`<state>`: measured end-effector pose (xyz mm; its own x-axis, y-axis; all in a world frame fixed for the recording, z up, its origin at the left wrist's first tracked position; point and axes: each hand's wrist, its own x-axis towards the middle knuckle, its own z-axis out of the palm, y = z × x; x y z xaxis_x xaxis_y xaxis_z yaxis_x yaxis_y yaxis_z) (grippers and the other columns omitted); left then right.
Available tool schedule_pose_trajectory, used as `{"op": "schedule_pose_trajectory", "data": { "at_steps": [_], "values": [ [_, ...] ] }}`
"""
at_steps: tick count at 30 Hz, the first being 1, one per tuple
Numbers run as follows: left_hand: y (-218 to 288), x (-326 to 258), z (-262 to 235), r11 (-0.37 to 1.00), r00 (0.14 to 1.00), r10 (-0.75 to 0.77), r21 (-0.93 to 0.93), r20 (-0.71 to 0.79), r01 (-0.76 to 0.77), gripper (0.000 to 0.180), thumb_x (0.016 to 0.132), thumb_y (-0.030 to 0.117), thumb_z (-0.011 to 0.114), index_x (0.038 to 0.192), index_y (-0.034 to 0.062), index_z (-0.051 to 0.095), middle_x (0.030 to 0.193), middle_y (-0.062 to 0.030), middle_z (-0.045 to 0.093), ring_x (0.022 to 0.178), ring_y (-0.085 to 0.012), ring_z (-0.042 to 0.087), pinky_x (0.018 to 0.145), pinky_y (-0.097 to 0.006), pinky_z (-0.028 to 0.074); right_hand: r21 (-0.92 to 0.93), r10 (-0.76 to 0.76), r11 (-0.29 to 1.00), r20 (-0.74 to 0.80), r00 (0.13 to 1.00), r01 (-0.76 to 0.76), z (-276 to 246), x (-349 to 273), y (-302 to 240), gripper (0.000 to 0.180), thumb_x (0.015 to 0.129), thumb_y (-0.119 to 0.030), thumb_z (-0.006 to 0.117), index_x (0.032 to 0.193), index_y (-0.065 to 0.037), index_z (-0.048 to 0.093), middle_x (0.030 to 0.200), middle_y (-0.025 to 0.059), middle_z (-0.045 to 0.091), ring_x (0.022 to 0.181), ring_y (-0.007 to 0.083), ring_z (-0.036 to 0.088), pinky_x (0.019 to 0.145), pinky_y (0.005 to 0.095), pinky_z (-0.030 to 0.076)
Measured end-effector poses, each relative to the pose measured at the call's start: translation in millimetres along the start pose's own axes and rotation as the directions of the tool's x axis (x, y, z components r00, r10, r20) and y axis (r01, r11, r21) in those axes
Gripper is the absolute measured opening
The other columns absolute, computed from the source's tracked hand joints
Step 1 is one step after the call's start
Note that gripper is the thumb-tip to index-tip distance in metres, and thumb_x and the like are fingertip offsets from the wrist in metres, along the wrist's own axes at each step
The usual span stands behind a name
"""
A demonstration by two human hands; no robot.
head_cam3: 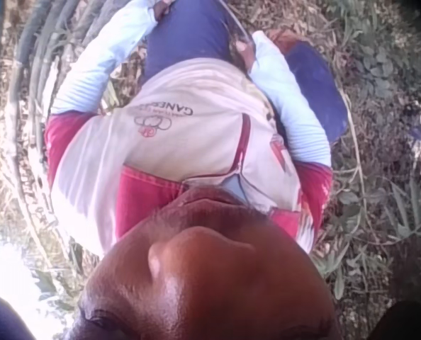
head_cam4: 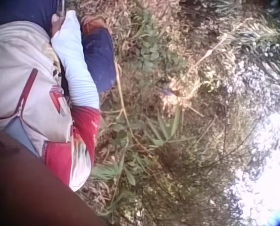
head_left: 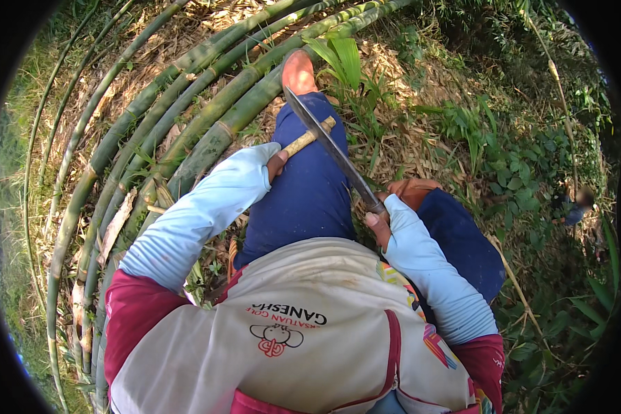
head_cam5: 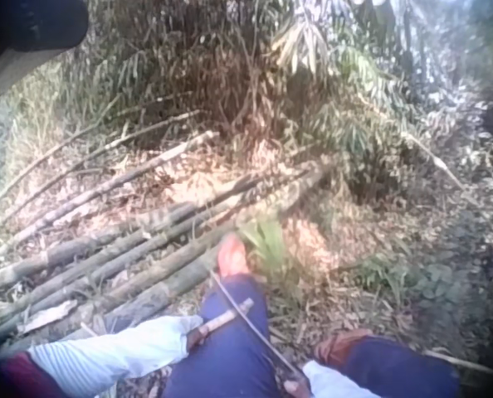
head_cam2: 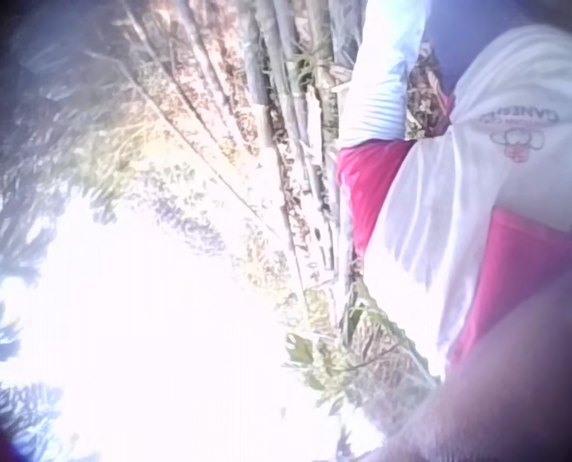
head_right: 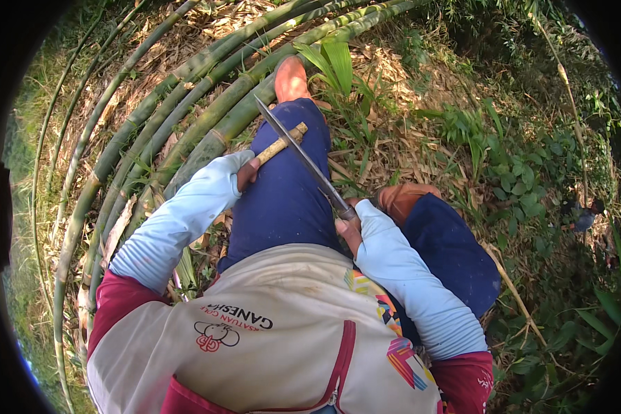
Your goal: The person sits on the ground in a bamboo grove and uses a machete to chop a bamboo stalk into smaller sections. They repeatedly strike the stalk to sever it and then handle the cut pieces.
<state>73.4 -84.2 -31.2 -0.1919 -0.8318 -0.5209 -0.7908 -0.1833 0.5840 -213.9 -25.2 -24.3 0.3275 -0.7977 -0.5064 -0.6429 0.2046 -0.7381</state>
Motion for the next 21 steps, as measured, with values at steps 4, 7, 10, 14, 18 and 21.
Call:
{"op": "schedule_pose_trajectory", "data": {
  "at_steps": [4, 7, 10, 14, 18, 21],
  "values": [
    [9.6, -2.0, -3.9, 0.992, 0.995, 0.080, 0.106, -0.054, -0.073, 0.034, 0.099, 0.034, 0.042, 0.094, 0.0034, 0.056, 0.073, -0.0228, 0.057, 0.071, -0.0403, 0.057, 0.067, -0.047, 0.043, 0.001, 0.041, 0.999, 0.001, 0.999, -0.041, -3.6, 1.5, -5.9, 0.036, 0.095, -0.026, 0.053, 0.121, 0.000, 0.050, 0.072, 0.0069, 0.050, 0.067, 0.0172, 0.049, 0.067, 0.0314, 0.043],
    [12.0, -4.9, -3.0, 0.973, 0.988, 0.111, 0.216, -0.108, -0.086, 0.030, 0.099, 0.031, 0.045, 0.092, 0.0031, 0.054, 0.073, -0.0243, 0.056, 0.071, -0.0424, 0.057, 0.064, -0.049, 0.042, 0.007, -0.014, 1.000, -0.056, 0.998, 0.015, -1.5, -0.4, -5.9, 0.030, 0.094, -0.021, 0.055, 0.117, 0.000, 0.051, 0.068, 0.0101, 0.053, 0.063, 0.0215, 0.051, 0.064, 0.0341, 0.044],
    [13.1, -5.8, -1.5, 0.965, 0.987, 0.110, 0.252, -0.117, -0.077, 0.028, 0.098, 0.030, 0.048, 0.091, 0.0034, 0.051, 0.072, -0.0232, 0.056, 0.070, -0.0424, 0.056, 0.062, -0.048, 0.041, 0.039, -0.027, 0.999, -0.070, 0.997, 0.030, 1.6, -1.3, 7.3, 0.031, 0.095, -0.022, 0.054, 0.117, -0.001, 0.051, 0.067, 0.0092, 0.052, 0.062, 0.0197, 0.050, 0.063, 0.0341, 0.044],
    [8.3, -5.4, 3.9, 0.963, 0.972, 0.169, 0.239, -0.163, -0.128, 0.027, 0.096, 0.028, 0.051, 0.086, 0.0022, 0.050, 0.068, -0.0224, 0.052, 0.065, -0.0420, 0.054, 0.060, -0.049, 0.041, 0.030, -0.037, 0.999, -0.067, 0.997, 0.039, -0.1, -6.8, 10.3, 0.031, 0.095, -0.023, 0.053, 0.117, -0.001, 0.051, 0.067, 0.0085, 0.051, 0.062, 0.0197, 0.049, 0.061, 0.0343, 0.043],
    [9.1, -5.0, 4.0, 0.956, 0.978, 0.152, 0.271, -0.141, -0.110, 0.027, 0.096, 0.029, 0.052, 0.087, 0.0033, 0.049, 0.068, -0.0213, 0.053, 0.067, -0.0414, 0.054, 0.061, -0.048, 0.040, -0.035, -0.126, 0.992, -0.109, 0.986, 0.123, 3.5, -5.7, 21.2, 0.032, 0.096, -0.024, 0.053, 0.119, -0.002, 0.051, 0.067, 0.0078, 0.051, 0.061, 0.0210, 0.049, 0.061, 0.0342, 0.043],
    [10.2, -7.2, 4.0, 0.970, 0.984, 0.111, 0.232, -0.140, -0.076, 0.027, 0.095, 0.029, 0.054, 0.087, 0.0033, 0.049, 0.069, -0.0220, 0.053, 0.067, -0.0413, 0.054, 0.062, -0.048, 0.041, -0.027, -0.077, 0.997, -0.097, 0.992, 0.074, 3.8, -5.1, 22.4, 0.032, 0.095, -0.024, 0.054, 0.121, -0.005, 0.051, 0.067, 0.0072, 0.051, 0.060, 0.0214, 0.049, 0.060, 0.0344, 0.042]
  ]
}}
